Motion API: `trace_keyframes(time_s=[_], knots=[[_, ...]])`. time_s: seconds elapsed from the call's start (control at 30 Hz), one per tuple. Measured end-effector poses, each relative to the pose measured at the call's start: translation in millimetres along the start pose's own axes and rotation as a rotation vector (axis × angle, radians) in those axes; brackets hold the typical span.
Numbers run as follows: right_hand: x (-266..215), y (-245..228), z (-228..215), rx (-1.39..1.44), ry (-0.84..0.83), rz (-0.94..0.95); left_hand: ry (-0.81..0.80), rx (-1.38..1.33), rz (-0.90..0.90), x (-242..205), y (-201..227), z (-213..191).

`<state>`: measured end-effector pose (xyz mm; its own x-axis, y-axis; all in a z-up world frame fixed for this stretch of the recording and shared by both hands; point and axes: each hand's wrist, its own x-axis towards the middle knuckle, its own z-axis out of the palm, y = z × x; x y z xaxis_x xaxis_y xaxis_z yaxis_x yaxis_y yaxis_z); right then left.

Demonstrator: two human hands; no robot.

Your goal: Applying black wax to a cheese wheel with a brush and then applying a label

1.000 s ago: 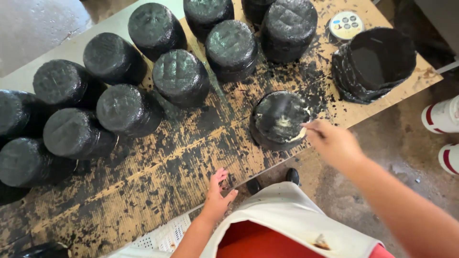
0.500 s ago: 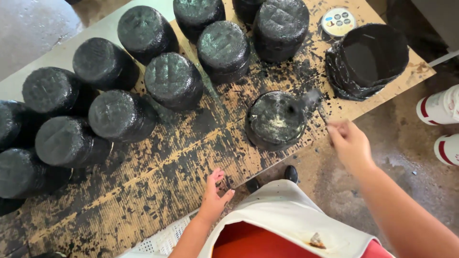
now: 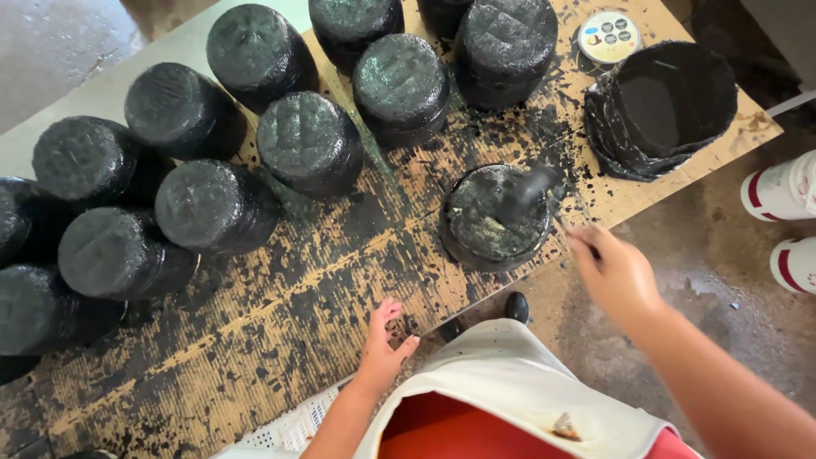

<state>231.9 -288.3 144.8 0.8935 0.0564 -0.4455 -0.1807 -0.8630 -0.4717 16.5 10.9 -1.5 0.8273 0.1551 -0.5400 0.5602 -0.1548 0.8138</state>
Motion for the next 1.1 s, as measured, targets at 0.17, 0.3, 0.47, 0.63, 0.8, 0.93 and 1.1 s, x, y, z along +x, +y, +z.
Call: trace_keyframes(time_s=[0.17, 0.3, 0.47, 0.63, 0.8, 0.93, 1.1], knots=[[24.9, 3.5, -2.1, -0.183, 0.021, -0.217, -0.017, 0.023, -0.015, 2.1, 27.5, 0.6], [-1.1, 39.4, -30.8, -0.228, -0.092, 0.0, 0.01, -0.024, 0.006, 6.9, 7.5, 1.0], [14.8, -30.0, -18.1, -0.291, -0.165, -0.108, 0.007, 0.013, 0.031, 7.3, -3.3, 5.7], [51.0, -43.3, 21.1, -0.415, -0.126, -0.359, 0.003, -0.051, 0.063, 8.7, -5.0, 14.0], [10.3, 11.7, -24.5, -0.304, -0.134, -0.066, 0.072, -0.025, 0.062, 3.6, -3.0, 4.3], [-8.8, 45.7, -44.0, 0.046, -0.041, -0.065, 0.056, -0.069, -0.012, -2.0, -4.1, -2.0], [2.0, -40.8, -42.8, 0.272, 0.02, 0.333, -0.018, -0.033, -0.048, 4.5, -6.4, 3.7]])
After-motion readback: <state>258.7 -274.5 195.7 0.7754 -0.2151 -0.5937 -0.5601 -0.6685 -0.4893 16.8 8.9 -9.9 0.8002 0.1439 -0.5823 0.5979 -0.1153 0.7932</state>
